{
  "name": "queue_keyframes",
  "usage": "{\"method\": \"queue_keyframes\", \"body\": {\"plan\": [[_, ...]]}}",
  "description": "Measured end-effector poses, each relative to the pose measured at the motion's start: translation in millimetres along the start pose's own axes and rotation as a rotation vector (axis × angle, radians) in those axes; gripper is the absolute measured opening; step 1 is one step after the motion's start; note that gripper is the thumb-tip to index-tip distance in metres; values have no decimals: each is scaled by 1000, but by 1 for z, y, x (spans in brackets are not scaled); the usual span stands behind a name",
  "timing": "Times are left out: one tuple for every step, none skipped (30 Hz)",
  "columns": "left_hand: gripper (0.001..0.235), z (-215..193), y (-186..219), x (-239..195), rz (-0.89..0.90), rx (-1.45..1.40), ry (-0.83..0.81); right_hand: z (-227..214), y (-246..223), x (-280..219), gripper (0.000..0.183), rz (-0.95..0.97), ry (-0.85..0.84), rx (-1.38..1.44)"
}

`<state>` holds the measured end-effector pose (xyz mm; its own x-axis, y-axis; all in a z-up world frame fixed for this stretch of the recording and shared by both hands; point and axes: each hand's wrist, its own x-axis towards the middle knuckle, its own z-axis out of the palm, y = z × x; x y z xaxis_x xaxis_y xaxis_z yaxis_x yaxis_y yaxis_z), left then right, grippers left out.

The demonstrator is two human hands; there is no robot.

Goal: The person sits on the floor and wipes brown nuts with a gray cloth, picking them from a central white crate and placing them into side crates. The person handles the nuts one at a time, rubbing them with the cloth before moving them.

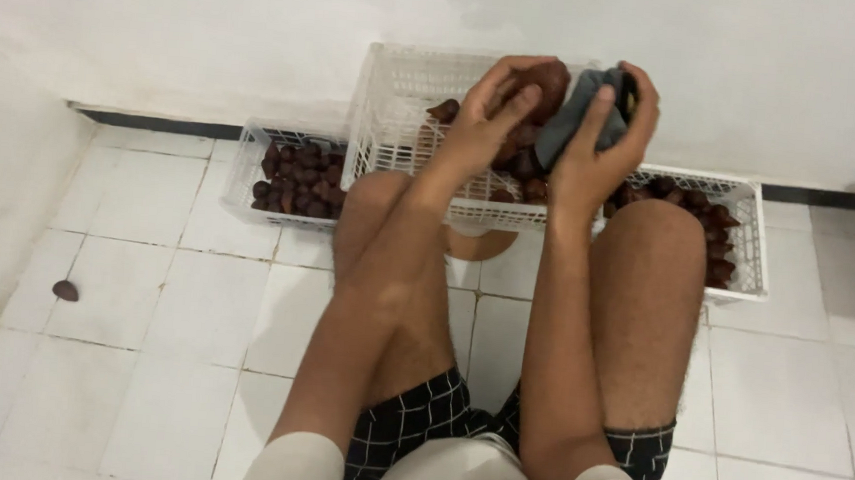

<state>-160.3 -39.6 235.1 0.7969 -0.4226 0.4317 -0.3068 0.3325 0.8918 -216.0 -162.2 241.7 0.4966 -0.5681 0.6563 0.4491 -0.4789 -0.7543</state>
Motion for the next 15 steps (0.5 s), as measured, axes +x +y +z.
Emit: {"method": "queue_keyframes", "body": {"plan": [[41, 2, 2, 0, 28, 18, -1, 1, -10, 1, 31, -38, 7, 34], [41, 6, 2, -2, 51, 32, -4, -1, -18, 0, 32, -72, 14, 61], [41, 1, -1, 2, 51, 34, -2, 2, -17, 1, 32, -71, 13, 64], [40, -1, -6, 3, 92, 12, -3, 2, -16, 0, 33, -74, -20, 98], [39, -2, -11, 3, 133, -11, -4, 1, -14, -1, 36, -76, -53, 131], [39, -3, -5, 1, 132, -13, -5, 0, -12, -3, 36, -76, -51, 130], [39, -4, 1, -1, 141, 24, -3, -1, -11, -4, 39, -49, -105, 155], [40, -5, 8, -1, 154, 65, -3, 0, -10, -4, 43, -25, -155, 184], [40, -5, 12, 1, 159, 68, -7, 1, -12, -1, 43, -29, -151, 186], [38, -3, 15, -1, 152, 69, 5, 0, -14, -1, 41, -2, -165, 223], [36, -2, 18, -2, 145, 71, 18, 0, -17, -1, 39, 25, -178, 260], [36, -1, 18, -2, 145, 70, 16, 0, -15, -1, 39, 25, -177, 259], [37, -1, 18, -3, 148, 49, 13, 0, -13, -2, 39, 41, -170, 277], [38, -1, 18, -3, 153, 27, 12, 0, -12, -2, 39, 57, -164, 297], [38, 0, 18, -2, 154, 28, 12, 0, -13, -1, 39, 56, -164, 298]]}}
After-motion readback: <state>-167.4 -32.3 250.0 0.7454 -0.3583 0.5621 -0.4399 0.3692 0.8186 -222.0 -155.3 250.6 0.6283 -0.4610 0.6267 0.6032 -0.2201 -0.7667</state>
